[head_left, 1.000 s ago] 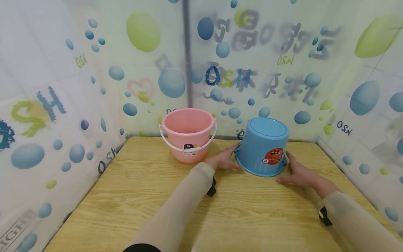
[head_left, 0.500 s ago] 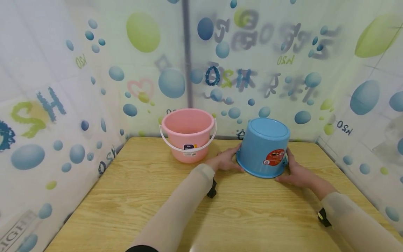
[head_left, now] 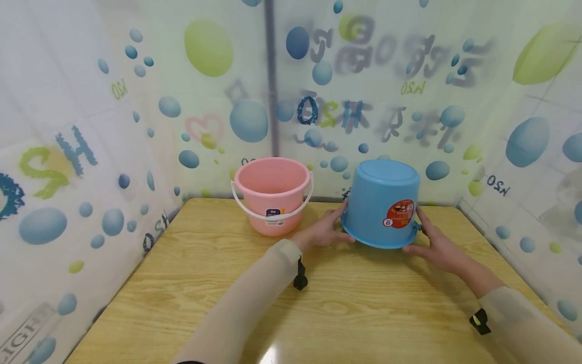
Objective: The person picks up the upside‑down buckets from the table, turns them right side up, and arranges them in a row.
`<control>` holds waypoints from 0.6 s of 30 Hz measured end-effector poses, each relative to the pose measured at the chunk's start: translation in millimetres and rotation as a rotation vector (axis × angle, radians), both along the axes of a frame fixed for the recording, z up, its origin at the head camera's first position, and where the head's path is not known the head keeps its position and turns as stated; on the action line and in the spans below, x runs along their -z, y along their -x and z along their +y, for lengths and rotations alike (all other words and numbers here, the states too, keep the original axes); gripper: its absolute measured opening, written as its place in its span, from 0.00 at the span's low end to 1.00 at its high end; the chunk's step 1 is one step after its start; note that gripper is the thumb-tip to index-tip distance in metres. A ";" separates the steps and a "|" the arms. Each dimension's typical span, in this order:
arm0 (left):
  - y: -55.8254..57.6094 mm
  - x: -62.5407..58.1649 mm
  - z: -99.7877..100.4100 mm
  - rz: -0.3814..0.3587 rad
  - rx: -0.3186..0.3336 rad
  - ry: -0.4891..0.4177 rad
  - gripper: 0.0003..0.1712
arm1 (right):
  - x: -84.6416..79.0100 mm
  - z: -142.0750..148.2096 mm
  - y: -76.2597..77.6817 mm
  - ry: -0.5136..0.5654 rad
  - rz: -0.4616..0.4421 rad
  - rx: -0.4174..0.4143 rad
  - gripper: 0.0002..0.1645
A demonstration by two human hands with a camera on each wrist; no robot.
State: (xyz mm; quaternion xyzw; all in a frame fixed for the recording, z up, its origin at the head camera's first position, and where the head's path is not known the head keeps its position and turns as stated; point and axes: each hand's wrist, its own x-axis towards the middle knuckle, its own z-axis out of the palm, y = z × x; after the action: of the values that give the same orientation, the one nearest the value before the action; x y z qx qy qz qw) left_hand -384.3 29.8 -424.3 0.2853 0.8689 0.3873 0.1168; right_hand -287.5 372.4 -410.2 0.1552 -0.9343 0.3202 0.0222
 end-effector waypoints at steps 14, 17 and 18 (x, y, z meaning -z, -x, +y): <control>-24.3 -17.3 -19.5 0.055 0.038 -0.161 0.66 | -15.6 -6.4 -23.9 0.120 0.117 -0.092 0.64; -28.6 -21.4 -22.5 0.051 0.055 -0.197 0.64 | -17.7 -9.5 -30.0 0.174 0.053 -0.093 0.61; -29.5 -22.3 -23.3 0.058 0.064 -0.211 0.63 | -17.7 -10.6 -31.5 0.194 0.038 -0.096 0.60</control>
State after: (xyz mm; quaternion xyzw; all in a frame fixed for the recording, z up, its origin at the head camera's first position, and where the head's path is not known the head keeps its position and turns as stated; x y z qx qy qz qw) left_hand -354.8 6.5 -402.0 0.3349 0.8166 0.4644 0.0733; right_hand -256.0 361.9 -392.6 0.2031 -0.8897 0.4069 0.0395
